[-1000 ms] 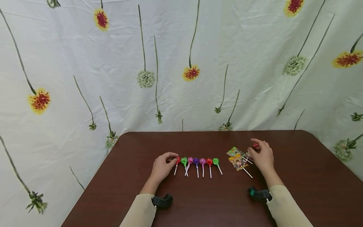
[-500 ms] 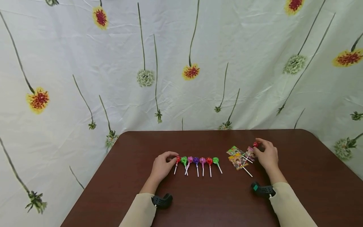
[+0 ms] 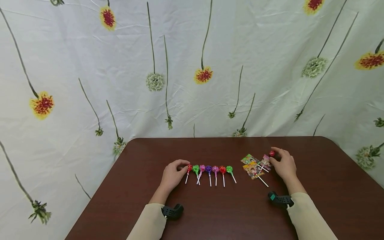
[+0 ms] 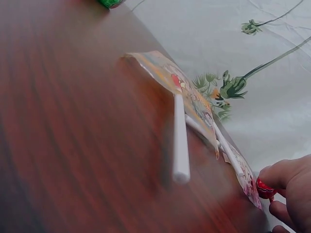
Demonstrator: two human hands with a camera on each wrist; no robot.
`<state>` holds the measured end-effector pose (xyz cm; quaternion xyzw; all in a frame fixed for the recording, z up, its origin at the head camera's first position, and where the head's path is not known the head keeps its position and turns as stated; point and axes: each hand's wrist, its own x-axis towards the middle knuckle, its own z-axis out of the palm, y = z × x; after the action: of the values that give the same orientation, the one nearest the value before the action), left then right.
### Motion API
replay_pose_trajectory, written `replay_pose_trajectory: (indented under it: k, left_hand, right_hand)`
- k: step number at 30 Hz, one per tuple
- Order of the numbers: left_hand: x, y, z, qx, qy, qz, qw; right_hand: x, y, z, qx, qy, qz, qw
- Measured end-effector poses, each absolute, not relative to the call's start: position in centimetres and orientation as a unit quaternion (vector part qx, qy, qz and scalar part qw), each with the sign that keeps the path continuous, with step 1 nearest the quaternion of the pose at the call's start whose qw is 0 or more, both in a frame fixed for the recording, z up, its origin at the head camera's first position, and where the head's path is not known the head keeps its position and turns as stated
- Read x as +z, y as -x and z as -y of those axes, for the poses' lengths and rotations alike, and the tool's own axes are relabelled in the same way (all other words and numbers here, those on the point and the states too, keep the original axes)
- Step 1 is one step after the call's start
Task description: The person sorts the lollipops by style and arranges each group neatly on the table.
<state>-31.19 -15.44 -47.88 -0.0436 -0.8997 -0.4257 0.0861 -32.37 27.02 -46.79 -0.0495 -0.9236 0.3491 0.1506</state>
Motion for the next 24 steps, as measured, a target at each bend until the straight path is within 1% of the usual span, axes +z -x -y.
replay_pose_trajectory:
  k: [9, 16, 24]
  left_hand:
    - [-47.74, 31.11, 15.38, -0.43, 0.049, 0.896, 0.097]
    - [-47.71, 31.03, 15.28, -0.428, 0.045, 0.898, 0.095]
    - [-47.71, 30.96, 15.26, -0.43, 0.044, 0.897, 0.095]
  right_hand:
    - [-46.87, 32.01, -26.95, 0.357, 0.051, 0.916, 0.174]
    - [-47.03, 31.85, -26.93, 0.361, 0.054, 0.912, 0.186]
    - [-47.15, 31.79, -26.74, 0.363, 0.065, 0.91, 0.19]
